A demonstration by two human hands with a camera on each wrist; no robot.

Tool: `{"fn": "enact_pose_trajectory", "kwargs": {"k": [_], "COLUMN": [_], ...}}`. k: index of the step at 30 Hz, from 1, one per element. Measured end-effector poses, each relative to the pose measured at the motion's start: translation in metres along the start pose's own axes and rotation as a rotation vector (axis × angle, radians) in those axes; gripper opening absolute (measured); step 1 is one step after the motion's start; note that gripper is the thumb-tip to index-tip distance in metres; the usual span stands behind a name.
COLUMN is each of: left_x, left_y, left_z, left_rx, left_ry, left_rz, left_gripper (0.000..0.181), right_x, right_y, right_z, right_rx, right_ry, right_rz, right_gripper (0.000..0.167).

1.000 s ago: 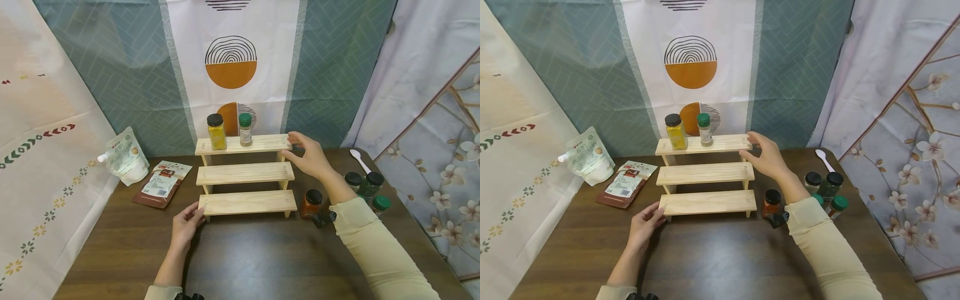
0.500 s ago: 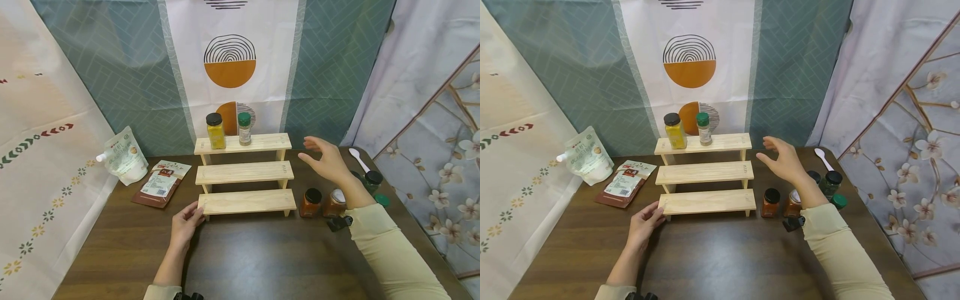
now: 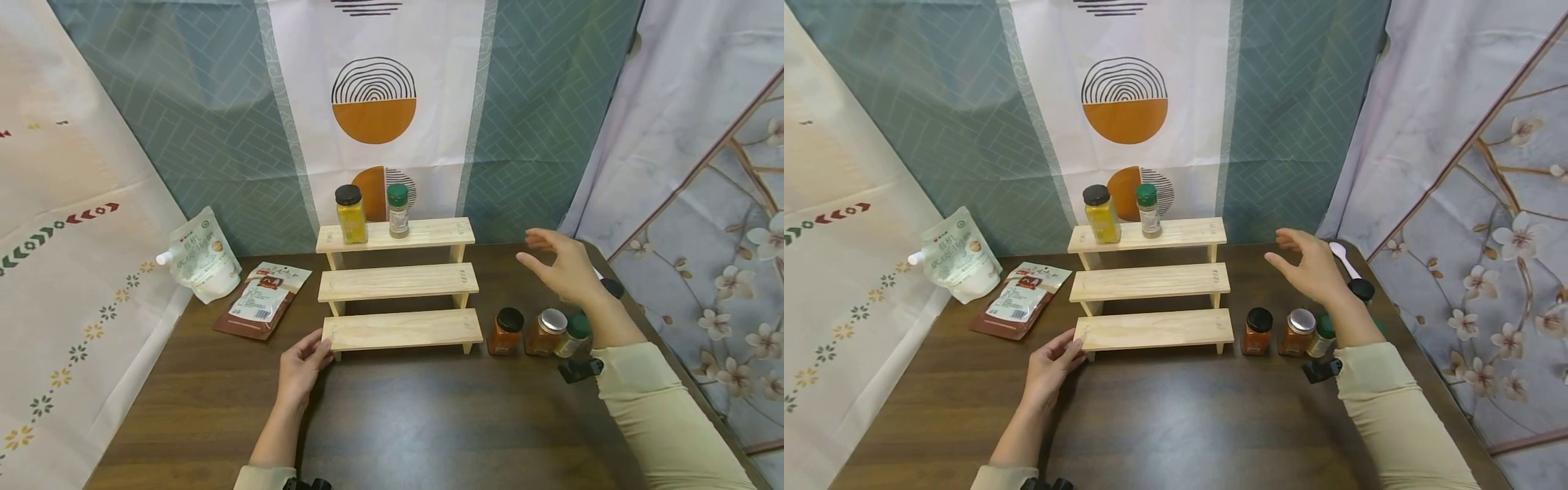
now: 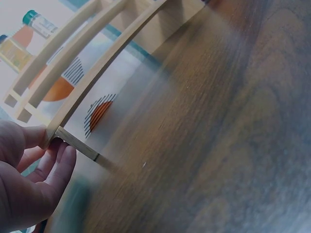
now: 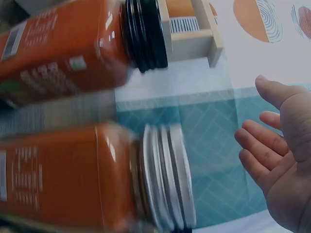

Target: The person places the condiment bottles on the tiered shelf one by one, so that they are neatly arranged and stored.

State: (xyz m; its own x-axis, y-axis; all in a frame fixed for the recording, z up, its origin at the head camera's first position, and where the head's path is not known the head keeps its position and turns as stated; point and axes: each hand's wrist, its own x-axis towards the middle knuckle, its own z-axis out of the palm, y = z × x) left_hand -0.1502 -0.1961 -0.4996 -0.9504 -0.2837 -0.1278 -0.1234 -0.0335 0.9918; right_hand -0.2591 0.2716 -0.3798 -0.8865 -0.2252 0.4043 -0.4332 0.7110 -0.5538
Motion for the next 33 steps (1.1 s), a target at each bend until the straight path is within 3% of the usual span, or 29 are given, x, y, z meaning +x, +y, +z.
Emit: {"fn": "enact_pose_trajectory", "kwargs": {"k": [9,15,22,33], "left_x": [0.000,0.000,0.000,-0.001], "left_y": [0.000,-0.001,-0.001,0.000], "left_z": [0.000,0.000,0.000,0.000], "left_rx": [0.012,0.011,0.001,0.016], "left_ry": [-0.004,-0.002,0.003,-0.007], "left_rz": [-0.004,-0.003,-0.001,-0.004], "left_gripper": [0.036,0.036,0.035,0.036], "right_x": [-0.017,-0.027,-0.036,-0.043], "right_y": [0.027,0.048,0.061,0.076], "right_z": [-0.020,-0.030,-0.038,-0.043], "right_rx": [-0.066,-0.126,-0.190,-0.236], "right_ry": [0.006,-0.034,-0.082,-0.181], "right_rz": [0.018,0.032,-0.029,0.030], "right_gripper": [0.049,0.048,0.046,0.053]}}
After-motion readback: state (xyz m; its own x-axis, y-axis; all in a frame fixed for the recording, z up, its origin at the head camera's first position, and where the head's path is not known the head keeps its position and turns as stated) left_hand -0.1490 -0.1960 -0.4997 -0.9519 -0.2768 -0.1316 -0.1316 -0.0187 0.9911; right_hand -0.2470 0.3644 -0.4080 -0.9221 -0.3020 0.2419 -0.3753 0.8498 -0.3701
